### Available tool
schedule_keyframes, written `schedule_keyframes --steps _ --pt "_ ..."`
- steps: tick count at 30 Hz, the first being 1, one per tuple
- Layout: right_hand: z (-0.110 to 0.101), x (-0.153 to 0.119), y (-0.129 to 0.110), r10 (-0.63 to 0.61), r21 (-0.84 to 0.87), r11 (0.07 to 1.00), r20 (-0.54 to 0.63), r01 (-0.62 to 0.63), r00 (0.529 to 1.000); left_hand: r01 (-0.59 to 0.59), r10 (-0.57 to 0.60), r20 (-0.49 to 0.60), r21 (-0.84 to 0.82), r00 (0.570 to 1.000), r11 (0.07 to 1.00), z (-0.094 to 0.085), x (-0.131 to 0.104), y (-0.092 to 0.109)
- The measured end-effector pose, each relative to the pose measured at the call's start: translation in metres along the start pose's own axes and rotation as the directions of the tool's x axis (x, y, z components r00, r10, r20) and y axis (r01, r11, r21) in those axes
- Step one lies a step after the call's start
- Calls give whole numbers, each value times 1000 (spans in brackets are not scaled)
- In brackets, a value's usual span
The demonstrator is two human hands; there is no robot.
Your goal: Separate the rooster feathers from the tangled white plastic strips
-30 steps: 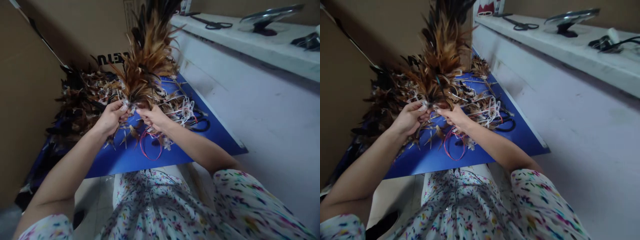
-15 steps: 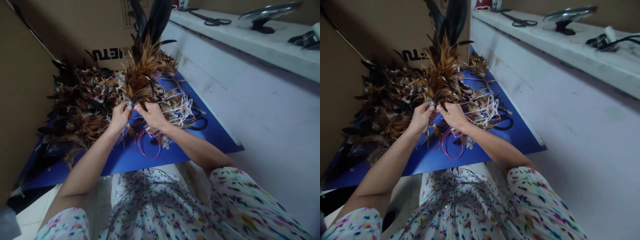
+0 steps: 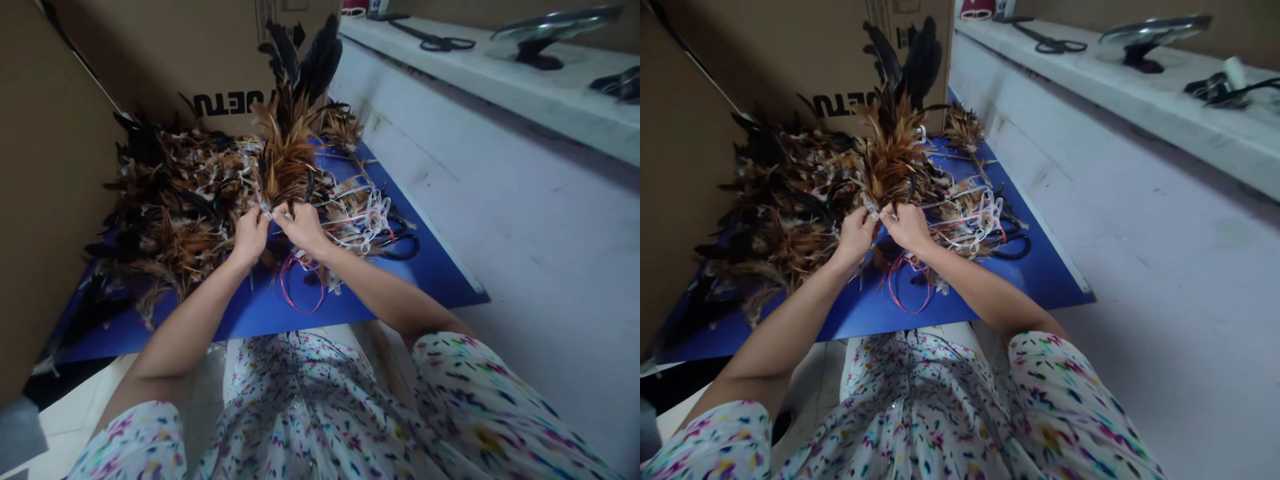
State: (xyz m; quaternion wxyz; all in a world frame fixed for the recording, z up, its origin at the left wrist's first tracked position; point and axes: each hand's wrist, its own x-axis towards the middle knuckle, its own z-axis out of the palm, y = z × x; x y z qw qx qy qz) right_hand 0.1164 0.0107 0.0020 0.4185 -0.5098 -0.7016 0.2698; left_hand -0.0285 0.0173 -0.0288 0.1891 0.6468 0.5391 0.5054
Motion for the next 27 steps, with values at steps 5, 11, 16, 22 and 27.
schedule_keyframes --steps 5,11,16,22,27 --pt "3 0 0 -5 -25 1000 -85 3 996 -1 2 -7 106 1000 994 0 -5 7" --pt "0 2 1 43 16 999 -111 -41 993 -37 34 45 72 998 997 1 -16 19" --pt "-1 1 0 33 -5 999 -105 -33 994 0 0 21 -16 1000 1000 0 -18 23" --pt "0 -1 -2 9 -43 999 -82 -12 997 10 -7 -54 46 999 999 -5 -16 22" --pt "0 -2 -2 3 -41 999 -78 -7 997 -85 95 -81 115 992 990 -8 -16 22"
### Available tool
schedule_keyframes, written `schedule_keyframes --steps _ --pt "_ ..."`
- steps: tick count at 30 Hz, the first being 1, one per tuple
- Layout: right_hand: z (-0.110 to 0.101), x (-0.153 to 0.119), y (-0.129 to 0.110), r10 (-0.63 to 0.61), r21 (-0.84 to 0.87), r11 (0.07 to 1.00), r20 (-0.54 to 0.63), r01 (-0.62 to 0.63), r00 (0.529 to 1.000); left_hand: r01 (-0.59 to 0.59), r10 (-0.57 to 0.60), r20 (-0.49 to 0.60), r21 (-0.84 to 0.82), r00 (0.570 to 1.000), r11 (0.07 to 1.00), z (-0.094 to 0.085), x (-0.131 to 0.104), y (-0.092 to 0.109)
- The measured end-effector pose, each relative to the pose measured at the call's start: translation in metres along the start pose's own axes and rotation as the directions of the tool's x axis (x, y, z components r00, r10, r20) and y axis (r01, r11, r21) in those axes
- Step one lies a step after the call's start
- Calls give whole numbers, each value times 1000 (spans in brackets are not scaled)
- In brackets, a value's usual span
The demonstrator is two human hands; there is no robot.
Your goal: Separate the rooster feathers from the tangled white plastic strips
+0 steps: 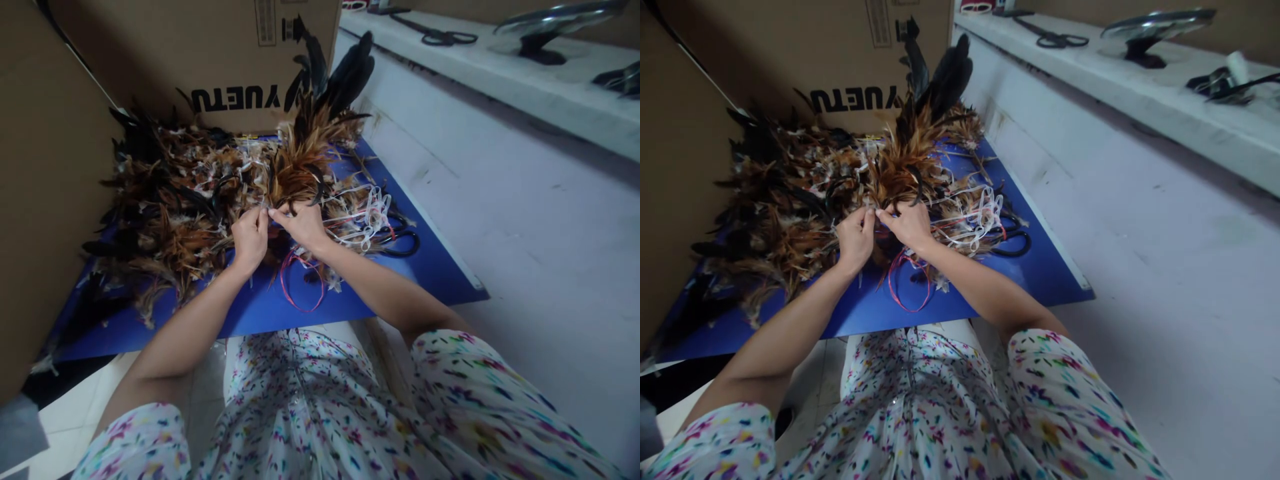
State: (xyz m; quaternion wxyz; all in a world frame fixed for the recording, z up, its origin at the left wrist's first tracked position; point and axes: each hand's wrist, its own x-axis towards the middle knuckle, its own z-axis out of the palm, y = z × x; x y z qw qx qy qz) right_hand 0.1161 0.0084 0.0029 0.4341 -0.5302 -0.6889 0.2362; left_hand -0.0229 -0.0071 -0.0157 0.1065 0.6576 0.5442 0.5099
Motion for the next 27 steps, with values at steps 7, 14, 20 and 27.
schedule_keyframes --steps 7,14,20,27 --pt "-1 1 5 24 67 997 29 -26 999 -84 85 -43 29 995 996 -3 2 -4" --pt "1 1 11 48 91 994 62 -54 997 -83 83 -59 13 995 997 -5 3 -4" --pt "4 3 20 57 120 990 110 -70 992 -27 25 -55 -30 998 999 -2 -1 -5" --pt "2 6 28 98 108 987 173 -117 980 179 -175 39 -306 984 935 8 -4 -11"
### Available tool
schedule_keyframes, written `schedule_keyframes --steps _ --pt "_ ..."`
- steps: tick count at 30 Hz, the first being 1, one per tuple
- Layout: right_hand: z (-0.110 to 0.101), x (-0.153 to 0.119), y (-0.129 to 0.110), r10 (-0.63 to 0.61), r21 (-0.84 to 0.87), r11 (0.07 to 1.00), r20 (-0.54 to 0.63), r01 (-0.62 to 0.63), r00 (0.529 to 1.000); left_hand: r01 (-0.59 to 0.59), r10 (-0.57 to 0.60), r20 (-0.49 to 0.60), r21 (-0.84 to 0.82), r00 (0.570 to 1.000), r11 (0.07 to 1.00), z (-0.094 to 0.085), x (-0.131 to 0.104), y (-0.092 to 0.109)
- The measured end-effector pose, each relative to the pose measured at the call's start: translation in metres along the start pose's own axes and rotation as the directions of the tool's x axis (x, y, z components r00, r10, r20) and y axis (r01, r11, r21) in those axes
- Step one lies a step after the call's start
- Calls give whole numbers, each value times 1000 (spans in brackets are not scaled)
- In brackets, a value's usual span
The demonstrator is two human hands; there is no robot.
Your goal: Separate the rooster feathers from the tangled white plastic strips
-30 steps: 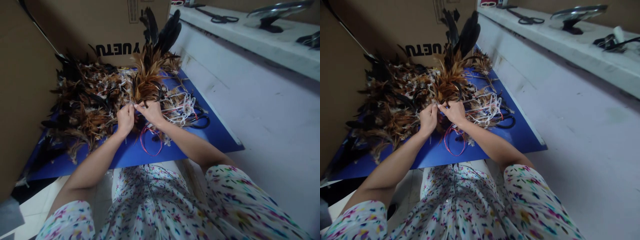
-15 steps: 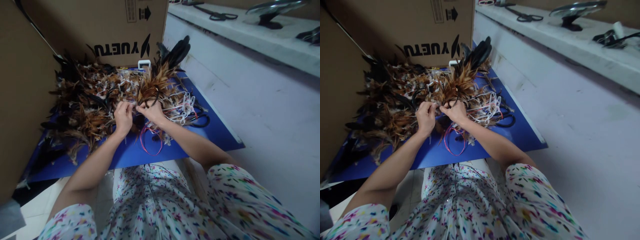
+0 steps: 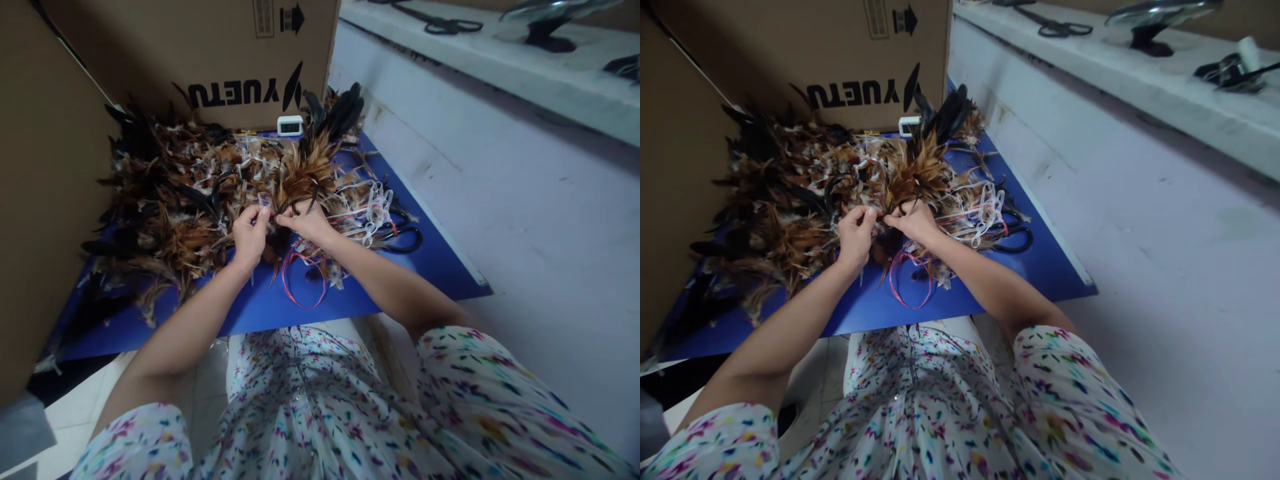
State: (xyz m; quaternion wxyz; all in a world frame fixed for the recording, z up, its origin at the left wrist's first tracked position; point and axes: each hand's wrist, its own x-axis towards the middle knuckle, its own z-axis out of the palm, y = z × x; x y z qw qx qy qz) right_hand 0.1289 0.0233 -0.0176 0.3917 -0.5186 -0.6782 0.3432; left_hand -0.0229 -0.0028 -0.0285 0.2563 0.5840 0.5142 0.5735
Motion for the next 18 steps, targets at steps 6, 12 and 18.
schedule_keyframes --steps 6,12,18 --pt "-1 0 -2 -5 -56 998 66 9 998 233 -232 35 -243 972 942 5 1 5" --pt "-6 1 -4 -30 -81 996 122 40 992 243 -239 47 -249 970 938 6 0 3" --pt "-8 -3 -13 -30 -228 972 118 57 993 123 -123 32 -10 992 992 4 -2 1"
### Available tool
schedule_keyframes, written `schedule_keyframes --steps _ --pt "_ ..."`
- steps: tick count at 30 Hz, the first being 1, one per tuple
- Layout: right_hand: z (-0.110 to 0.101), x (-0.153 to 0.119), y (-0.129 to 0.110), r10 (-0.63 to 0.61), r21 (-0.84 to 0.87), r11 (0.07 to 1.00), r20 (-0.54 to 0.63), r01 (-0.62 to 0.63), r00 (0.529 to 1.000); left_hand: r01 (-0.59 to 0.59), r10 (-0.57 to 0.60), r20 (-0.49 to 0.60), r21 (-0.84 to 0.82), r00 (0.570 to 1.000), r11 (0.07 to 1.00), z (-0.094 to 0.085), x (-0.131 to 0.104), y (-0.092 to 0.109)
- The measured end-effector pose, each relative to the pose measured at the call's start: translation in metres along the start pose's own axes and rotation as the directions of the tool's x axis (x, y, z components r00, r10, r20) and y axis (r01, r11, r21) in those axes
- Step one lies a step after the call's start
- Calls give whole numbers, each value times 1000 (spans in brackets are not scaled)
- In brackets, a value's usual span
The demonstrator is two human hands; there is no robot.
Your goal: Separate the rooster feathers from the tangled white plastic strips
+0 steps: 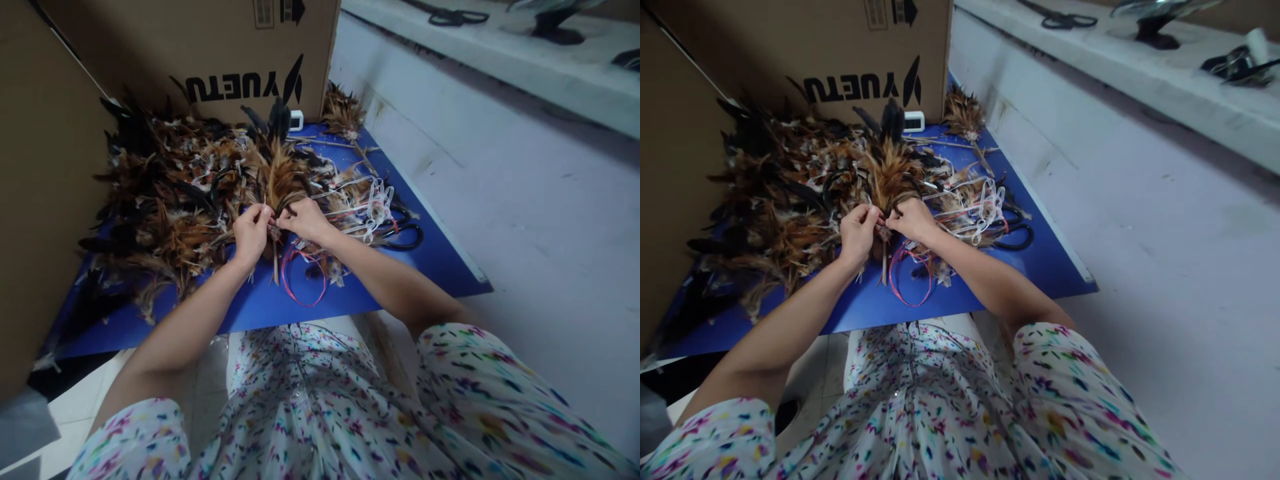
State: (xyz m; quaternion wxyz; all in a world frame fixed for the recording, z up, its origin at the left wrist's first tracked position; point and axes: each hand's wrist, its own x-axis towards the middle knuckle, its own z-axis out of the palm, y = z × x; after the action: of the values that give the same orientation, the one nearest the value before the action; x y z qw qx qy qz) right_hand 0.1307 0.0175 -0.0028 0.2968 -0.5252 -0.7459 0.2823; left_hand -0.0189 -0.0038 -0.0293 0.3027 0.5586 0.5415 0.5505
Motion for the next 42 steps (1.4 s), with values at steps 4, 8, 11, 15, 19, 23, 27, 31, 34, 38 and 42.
schedule_keyframes --steps 4,8,11,15,19,23,27,31,34,38,42 --pt "1 -4 -5 -7 -156 988 -54 -2 999 -105 101 36 171 994 980 -1 -2 0" --pt "8 -7 -4 -69 -295 955 -83 41 994 -204 191 75 292 979 934 0 -3 -1" --pt "9 -9 -2 -70 -292 955 -78 44 994 -232 207 108 331 972 915 -1 -1 -3" --pt "2 -6 2 -35 -117 992 14 37 999 -232 188 161 333 969 914 -2 2 -5" --pt "-4 1 10 -51 49 998 105 46 993 -182 144 133 342 981 922 -3 3 -5" --pt "-5 5 15 -48 83 996 136 37 990 -205 144 191 355 971 912 -7 6 -4" --pt "-8 3 11 -50 56 998 129 43 990 -268 154 303 382 940 884 -10 8 -3" --pt "-12 -2 3 -63 -91 993 109 74 992 -369 216 364 427 906 826 -9 7 -4" --pt "-14 -8 -4 -73 -278 956 86 94 994 -409 248 375 449 893 794 -8 7 -5" --pt "-13 -19 -12 -94 -455 883 75 118 993 -454 278 390 494 878 741 -8 9 -8" --pt "-11 -25 -18 -162 -495 851 76 178 984 -526 324 441 487 837 697 -9 11 -12"
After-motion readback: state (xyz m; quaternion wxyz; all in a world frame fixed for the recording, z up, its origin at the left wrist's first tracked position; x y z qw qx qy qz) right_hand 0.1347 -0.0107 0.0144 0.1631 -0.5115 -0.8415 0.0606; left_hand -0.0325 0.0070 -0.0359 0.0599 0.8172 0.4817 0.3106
